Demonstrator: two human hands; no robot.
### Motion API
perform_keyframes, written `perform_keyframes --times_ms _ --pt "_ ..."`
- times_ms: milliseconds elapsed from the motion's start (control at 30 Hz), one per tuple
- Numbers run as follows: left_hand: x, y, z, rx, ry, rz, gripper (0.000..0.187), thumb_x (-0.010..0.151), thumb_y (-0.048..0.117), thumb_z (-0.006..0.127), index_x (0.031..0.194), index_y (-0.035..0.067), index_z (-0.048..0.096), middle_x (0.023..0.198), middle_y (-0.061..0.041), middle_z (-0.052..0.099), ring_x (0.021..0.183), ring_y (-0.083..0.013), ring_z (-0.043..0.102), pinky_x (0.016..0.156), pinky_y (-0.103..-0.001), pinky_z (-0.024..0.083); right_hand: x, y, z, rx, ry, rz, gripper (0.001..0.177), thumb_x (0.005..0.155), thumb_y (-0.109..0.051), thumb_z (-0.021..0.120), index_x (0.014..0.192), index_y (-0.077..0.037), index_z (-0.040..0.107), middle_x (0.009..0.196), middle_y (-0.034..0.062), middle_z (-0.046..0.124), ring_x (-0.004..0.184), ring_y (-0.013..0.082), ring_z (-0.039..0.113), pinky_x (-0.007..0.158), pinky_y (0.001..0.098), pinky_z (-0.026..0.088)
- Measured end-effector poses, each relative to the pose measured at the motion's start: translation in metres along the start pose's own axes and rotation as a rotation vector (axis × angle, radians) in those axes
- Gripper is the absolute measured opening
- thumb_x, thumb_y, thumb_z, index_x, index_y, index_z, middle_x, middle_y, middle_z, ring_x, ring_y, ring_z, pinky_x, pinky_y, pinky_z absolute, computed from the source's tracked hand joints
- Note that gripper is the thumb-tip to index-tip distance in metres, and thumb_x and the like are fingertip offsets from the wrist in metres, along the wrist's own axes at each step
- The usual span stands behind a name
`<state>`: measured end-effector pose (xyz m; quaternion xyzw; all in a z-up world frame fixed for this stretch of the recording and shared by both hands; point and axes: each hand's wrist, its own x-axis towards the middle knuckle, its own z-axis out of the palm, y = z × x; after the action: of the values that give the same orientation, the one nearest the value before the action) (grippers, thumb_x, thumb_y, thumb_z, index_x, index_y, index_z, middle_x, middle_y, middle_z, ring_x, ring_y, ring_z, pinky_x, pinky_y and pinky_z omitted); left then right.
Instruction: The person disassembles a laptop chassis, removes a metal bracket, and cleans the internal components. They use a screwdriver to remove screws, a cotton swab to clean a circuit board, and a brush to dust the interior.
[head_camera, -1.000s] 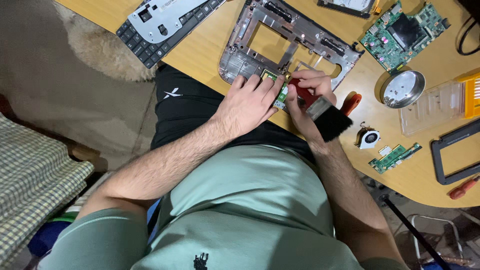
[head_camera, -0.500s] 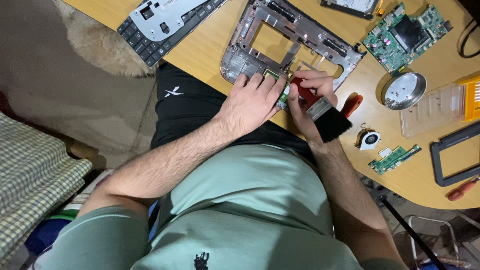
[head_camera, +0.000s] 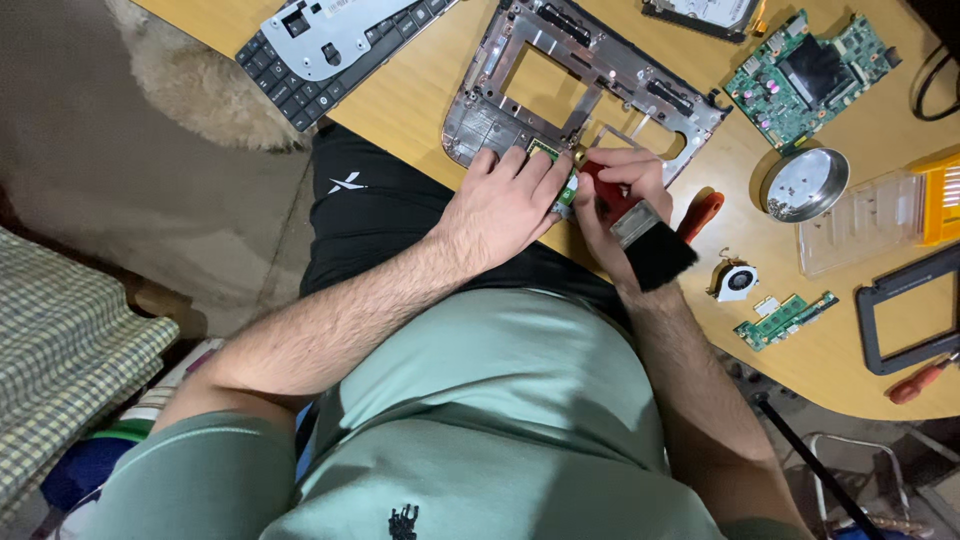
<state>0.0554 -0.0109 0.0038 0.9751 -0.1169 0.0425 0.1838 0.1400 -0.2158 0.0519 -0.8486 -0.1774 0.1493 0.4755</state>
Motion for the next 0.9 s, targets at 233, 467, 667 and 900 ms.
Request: perform_keyframes --times_ms 233,467,667,900 --pt "0.0 -0.002 -0.001 -0.003 -0.003 0.026 0.074 0.116 0.054 0.071 0.17 0.005 0.059 0.116 -0.007 0.059 0.106 -0.0306 0.062 0.092 -0.049 0.046 0.007 0.001 0.001 -0.066 -0.014 -0.033 0.024 0.119 -0.01 0.09 0.115 0.0 0.068 0.133 0.0196 0.084 0.121 0.0454 0.087 0.086 0.0452 0.068" --pt "-0.005 -0.004 0.002 -0.003 0.004 0.024 0.077 0.113 0.054 0.077 0.171 0.006 0.06 0.118 -0.006 0.06 0.108 -0.0294 0.063 0.092 -0.048 0.046 0.006 0.006 -0.001 0.053 -0.029 -0.127 0.022 0.121 -0.009 0.083 0.121 0.001 0.063 0.136 0.0211 0.082 0.12 0.0449 0.084 0.092 0.0468 0.067" --pt "-0.009 -0.01 0.004 -0.049 0.005 0.051 0.074 0.114 0.052 0.077 0.172 0.008 0.061 0.124 -0.009 0.065 0.115 -0.0303 0.065 0.096 -0.05 0.05 -0.032 0.012 -0.026 0.216 0.051 -0.184 0.031 0.124 0.001 0.074 0.138 -0.001 0.048 0.129 0.017 0.078 0.107 0.0255 0.08 0.094 0.0363 0.063" --pt "-0.007 -0.007 -0.013 -0.071 0.016 0.062 0.073 0.118 0.049 0.074 0.177 0.009 0.06 0.124 -0.012 0.068 0.114 -0.0351 0.071 0.097 -0.052 0.056 -0.15 0.093 -0.055 0.074 0.084 0.241 0.063 0.114 0.003 0.083 0.163 0.007 0.042 0.107 0.015 0.078 0.085 0.0247 0.075 0.082 0.0328 0.061"
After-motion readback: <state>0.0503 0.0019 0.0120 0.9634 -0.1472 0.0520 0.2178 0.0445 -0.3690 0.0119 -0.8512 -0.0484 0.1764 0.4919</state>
